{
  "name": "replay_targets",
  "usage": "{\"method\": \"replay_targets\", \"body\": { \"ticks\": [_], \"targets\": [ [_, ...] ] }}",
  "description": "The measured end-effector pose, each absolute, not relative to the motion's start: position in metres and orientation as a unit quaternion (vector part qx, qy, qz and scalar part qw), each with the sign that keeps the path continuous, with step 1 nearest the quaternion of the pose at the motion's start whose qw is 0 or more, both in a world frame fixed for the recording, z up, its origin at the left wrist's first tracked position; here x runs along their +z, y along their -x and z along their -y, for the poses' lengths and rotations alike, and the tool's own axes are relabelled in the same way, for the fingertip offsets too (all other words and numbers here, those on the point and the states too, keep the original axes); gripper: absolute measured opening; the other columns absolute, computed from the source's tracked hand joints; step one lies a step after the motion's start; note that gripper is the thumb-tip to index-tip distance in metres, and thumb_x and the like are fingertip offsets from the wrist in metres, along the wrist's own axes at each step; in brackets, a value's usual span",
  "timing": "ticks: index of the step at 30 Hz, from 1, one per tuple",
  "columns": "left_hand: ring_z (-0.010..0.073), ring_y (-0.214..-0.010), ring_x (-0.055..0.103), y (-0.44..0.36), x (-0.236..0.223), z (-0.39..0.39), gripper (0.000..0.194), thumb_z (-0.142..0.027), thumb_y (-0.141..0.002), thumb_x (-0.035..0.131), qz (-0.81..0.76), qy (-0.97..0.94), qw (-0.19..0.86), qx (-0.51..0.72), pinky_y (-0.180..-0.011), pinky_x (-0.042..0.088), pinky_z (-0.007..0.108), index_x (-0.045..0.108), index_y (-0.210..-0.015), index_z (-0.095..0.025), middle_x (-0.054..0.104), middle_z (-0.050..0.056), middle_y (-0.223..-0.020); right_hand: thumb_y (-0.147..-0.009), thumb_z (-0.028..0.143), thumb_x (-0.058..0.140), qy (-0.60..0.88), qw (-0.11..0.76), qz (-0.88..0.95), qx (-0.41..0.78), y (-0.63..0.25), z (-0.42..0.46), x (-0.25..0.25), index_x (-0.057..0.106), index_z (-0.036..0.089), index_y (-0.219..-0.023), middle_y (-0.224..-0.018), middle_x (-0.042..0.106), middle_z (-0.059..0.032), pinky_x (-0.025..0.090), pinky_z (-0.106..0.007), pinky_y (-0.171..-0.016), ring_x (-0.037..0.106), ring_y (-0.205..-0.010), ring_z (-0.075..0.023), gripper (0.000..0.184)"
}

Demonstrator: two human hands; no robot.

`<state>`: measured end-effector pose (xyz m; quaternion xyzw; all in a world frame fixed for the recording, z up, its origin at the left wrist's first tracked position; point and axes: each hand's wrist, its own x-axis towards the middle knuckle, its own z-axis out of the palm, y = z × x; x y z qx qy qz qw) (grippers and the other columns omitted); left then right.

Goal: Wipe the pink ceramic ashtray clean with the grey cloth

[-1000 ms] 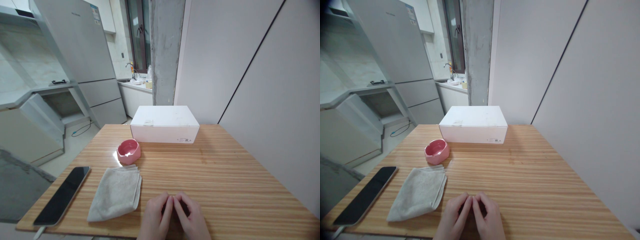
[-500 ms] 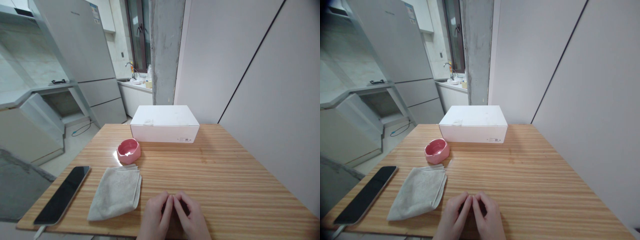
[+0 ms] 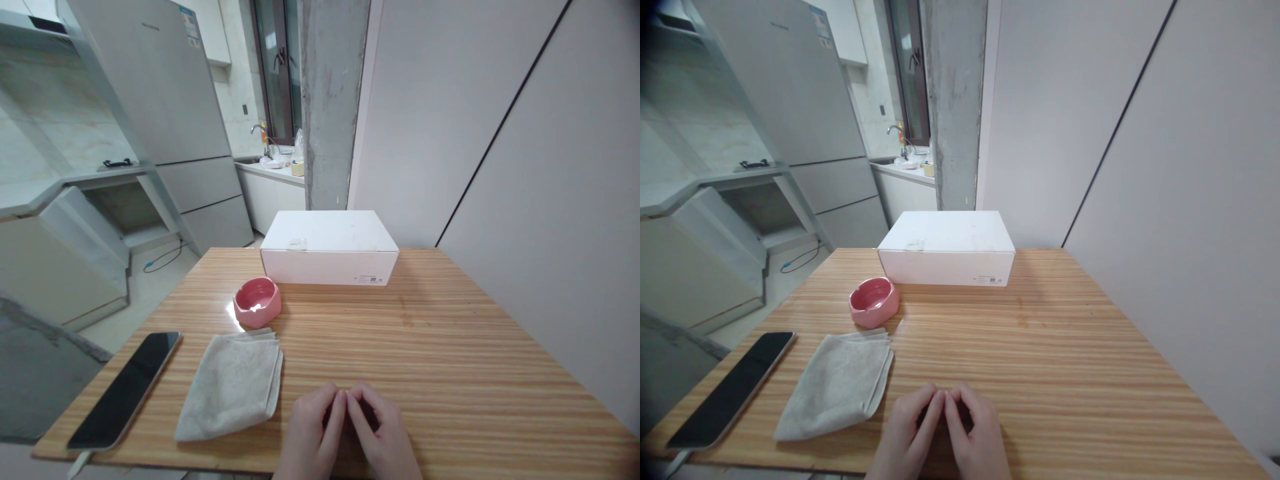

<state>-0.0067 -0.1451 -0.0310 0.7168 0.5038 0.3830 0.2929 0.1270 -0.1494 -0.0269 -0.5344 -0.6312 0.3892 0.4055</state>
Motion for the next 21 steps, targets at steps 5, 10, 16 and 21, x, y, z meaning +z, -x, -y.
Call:
{"method": "replay_targets", "body": {
  "ticks": [5,10,16,21],
  "targets": [
    [0.0109,-0.057,0.051,0.0071,-0.031,0.1455,0.035,-0.032,-0.098,0.036,-0.51,-0.716,0.303,0.368,-0.055,0.03,0.022,0.045,-0.067,-0.019,0.055,0.0,-0.061,-0.094,0.045,0.044,0.539,0.402,0.633,0.384,-0.1278,0.1497,-0.0295,0.055,0.02,-0.071,-0.067,0.059,-0.0004,0.043,-0.025,-0.063,0.058,-0.065,-0.0169,0.035],
    [0.0114,-0.059,0.051,0.0068,-0.0301,0.1452,0.034,-0.033,-0.098,0.035,-0.51,-0.715,0.314,0.361,-0.056,0.03,0.023,0.045,-0.068,-0.019,0.054,0.0,-0.062,-0.094,0.045,0.044,0.534,0.407,0.631,0.389,-0.1277,0.1488,-0.0319,0.055,0.02,-0.071,-0.068,0.06,-0.0007,0.043,-0.025,-0.064,0.058,-0.066,-0.0174,0.035],
    [0.0115,-0.059,0.051,0.0072,-0.0276,0.1456,0.035,-0.033,-0.098,0.034,-0.511,-0.715,0.323,0.351,-0.056,0.03,0.023,0.043,-0.067,-0.019,0.054,0.0,-0.062,-0.094,0.045,0.043,0.531,0.403,0.629,0.4,-0.1278,0.1498,-0.0315,0.054,0.021,-0.071,-0.068,0.059,-0.0005,0.042,-0.025,-0.064,0.057,-0.066,-0.0174,0.035],
    [0.0119,-0.059,0.052,0.0061,-0.0294,0.1438,0.034,-0.032,-0.098,0.035,-0.51,-0.713,0.314,0.365,-0.056,0.031,0.023,0.046,-0.068,-0.019,0.055,0.0,-0.062,-0.093,0.046,0.044,0.536,0.402,0.63,0.392,-0.1293,0.1494,-0.0345,0.053,0.021,-0.071,-0.067,0.057,-0.0001,0.042,-0.026,-0.063,0.056,-0.064,-0.0173,0.035]
  ]
}}
